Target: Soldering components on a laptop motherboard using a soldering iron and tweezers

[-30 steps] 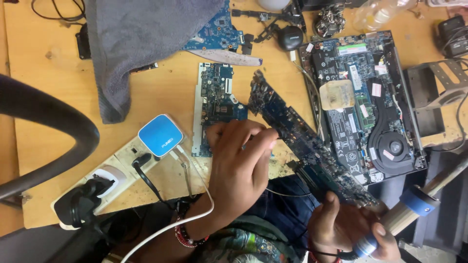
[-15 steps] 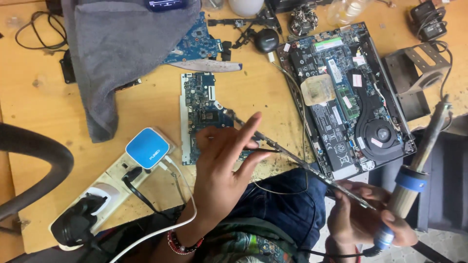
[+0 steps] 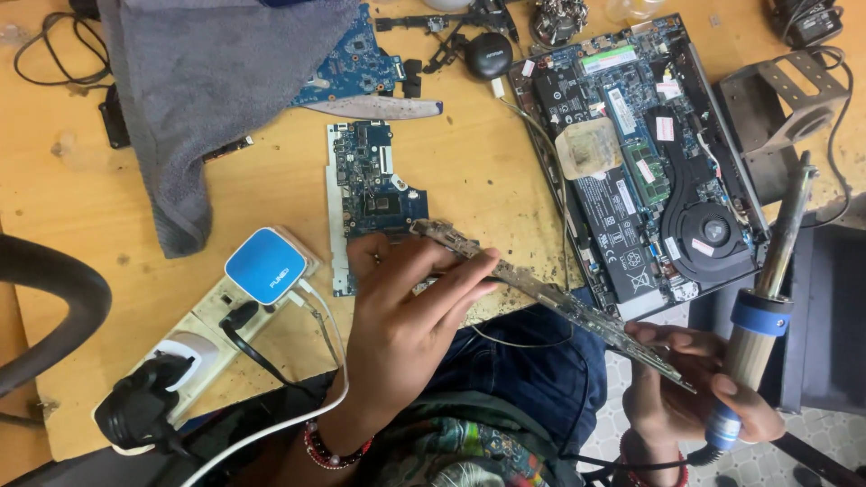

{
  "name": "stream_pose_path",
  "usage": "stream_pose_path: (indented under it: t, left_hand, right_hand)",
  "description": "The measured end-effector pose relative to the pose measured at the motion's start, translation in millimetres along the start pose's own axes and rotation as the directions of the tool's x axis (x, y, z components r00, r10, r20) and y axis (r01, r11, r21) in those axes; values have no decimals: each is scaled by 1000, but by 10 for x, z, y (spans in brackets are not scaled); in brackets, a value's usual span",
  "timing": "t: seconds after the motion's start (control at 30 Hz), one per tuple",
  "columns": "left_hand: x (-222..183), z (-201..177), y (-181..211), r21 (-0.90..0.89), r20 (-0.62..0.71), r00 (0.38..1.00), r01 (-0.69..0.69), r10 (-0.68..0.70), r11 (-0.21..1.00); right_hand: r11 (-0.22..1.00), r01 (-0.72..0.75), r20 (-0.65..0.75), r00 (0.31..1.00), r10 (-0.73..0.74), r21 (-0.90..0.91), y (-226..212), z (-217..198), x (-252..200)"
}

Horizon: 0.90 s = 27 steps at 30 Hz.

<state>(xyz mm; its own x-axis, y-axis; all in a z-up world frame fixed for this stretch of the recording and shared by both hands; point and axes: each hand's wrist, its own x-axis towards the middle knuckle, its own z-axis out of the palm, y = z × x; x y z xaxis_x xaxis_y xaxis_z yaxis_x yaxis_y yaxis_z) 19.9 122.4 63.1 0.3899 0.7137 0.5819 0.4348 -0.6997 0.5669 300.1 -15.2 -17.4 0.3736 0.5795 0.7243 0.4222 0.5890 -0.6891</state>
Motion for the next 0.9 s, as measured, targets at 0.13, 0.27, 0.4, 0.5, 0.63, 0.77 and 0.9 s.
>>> stream_pose_path:
  t: [0.13,0.27,0.4,0.5,0.63,0.77,0.9]
  left_hand:
    - [13,-40,29,14,-2,1000,-9,9,1000]
    - [-8,-65,27,25,5,1000,-7,7,1000]
    - [-2,-75,42,-15,5,1000,8,-8,1000]
    - [12,-91,37,-27,-1,1000,-8,8,1000]
    - [81,-132,78,-6,23,999,-42,42,999]
    - [109,-155,116,-1,10,999,-50,50,999]
    - [122,-177,166,65,-1,997,-74,74,995]
  right_hand:
    - [540,-649,270,738,619,536,0,-310,17]
    - [554,-646,157,713,683,524,-66,-253,43]
    - [463,-777,592,627,507,427,148,-693,197]
    - [463,-831,739,515,434,307,181,-719,269]
    - [415,-826,712,549,438,382,229,-759,315]
    - [321,-893,824,427,373,317,284,-898,442]
    - [194,-943,865,327,381,271,407,-1222,539]
